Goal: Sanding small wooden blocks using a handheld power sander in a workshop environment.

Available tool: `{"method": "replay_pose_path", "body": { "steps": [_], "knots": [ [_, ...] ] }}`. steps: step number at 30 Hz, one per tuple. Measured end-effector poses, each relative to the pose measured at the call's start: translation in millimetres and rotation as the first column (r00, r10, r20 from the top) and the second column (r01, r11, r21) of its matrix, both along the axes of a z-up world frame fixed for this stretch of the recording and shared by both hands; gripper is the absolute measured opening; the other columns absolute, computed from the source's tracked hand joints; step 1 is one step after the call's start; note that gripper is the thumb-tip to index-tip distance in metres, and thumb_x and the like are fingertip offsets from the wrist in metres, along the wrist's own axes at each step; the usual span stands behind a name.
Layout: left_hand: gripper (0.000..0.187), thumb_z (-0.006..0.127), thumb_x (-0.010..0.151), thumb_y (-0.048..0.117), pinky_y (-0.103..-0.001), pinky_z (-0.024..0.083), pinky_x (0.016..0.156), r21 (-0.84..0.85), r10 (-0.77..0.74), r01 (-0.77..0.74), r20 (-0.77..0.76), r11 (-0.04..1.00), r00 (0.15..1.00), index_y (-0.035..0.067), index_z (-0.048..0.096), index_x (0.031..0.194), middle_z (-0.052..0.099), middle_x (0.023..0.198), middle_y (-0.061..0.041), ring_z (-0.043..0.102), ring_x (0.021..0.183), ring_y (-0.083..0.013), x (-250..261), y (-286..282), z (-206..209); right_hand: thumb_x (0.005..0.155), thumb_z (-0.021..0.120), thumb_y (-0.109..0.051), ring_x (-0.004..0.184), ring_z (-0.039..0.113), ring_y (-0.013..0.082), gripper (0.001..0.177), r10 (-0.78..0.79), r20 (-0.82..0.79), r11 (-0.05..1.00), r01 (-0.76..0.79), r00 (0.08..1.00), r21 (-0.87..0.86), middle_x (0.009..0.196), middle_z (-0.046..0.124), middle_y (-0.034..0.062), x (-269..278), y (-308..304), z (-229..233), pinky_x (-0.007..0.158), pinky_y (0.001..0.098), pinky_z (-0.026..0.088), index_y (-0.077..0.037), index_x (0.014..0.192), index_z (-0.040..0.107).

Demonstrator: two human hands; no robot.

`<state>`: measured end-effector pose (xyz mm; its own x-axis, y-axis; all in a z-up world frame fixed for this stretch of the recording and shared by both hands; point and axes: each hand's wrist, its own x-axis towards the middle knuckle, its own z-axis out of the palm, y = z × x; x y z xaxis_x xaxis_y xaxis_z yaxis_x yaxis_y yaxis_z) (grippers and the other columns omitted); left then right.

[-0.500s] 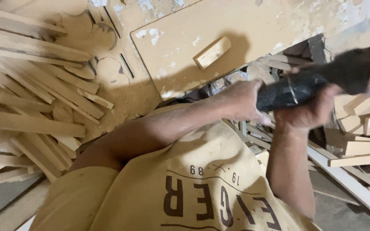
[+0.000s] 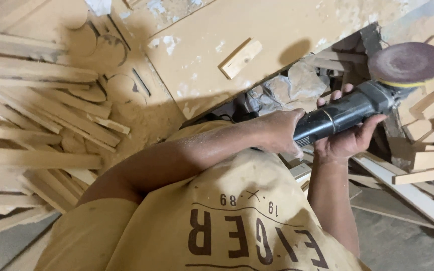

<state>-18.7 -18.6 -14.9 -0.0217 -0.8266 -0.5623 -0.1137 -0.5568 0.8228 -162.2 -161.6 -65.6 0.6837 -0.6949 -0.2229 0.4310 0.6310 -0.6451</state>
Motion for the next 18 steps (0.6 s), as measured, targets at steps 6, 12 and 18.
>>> {"method": "replay_pose_path", "body": {
  "steps": [6, 12, 18],
  "knots": [
    [0.054, 0.076, 0.075, 0.022, -0.035, 0.057, 0.063, 0.098, 0.025, -0.018, -0.071, 0.995, 0.997, 0.012, 0.053, 0.122, 0.075, 0.085, -0.006, 0.070, 0.069, -0.0181, 1.4, -7.4, 4.7, 0.071, 0.067, -0.072, 0.081, 0.068, 0.0212, 0.077, -0.035, -0.268, 0.999, 0.043, 0.963, 0.024, 0.090, 0.066, 0.0096, 17.6, 2.5, -0.8, 0.072, 0.0330, 0.058, -0.002, 0.102, 0.068],
    [0.060, 0.078, 0.071, 0.022, -0.031, 0.059, 0.056, 0.161, 0.035, -0.012, -0.138, 0.987, 0.990, 0.009, 0.054, 0.125, 0.077, 0.096, -0.008, 0.074, 0.066, -0.0152, 7.4, -10.8, 3.7, 0.069, 0.063, -0.071, 0.068, 0.066, 0.0278, 0.075, -0.158, -0.405, 0.965, 0.228, 0.900, 0.129, 0.078, 0.067, 0.0139, 30.3, -2.6, -6.1, 0.062, 0.0399, 0.055, -0.001, 0.097, 0.067],
    [0.074, 0.080, 0.080, 0.023, -0.026, 0.063, 0.060, 0.126, -0.011, 0.029, -0.137, 0.992, 0.991, 0.006, 0.049, 0.145, 0.071, 0.127, -0.012, 0.076, 0.073, -0.0135, 28.9, -10.6, -15.5, 0.066, 0.085, -0.060, 0.111, 0.076, 0.0303, 0.098, -0.023, 0.081, 0.970, 0.003, 0.996, 0.243, 0.119, 0.076, 0.0196, 7.1, -18.2, -57.3, 0.101, 0.0495, 0.065, 0.006, 0.134, 0.061]
  ]
}}
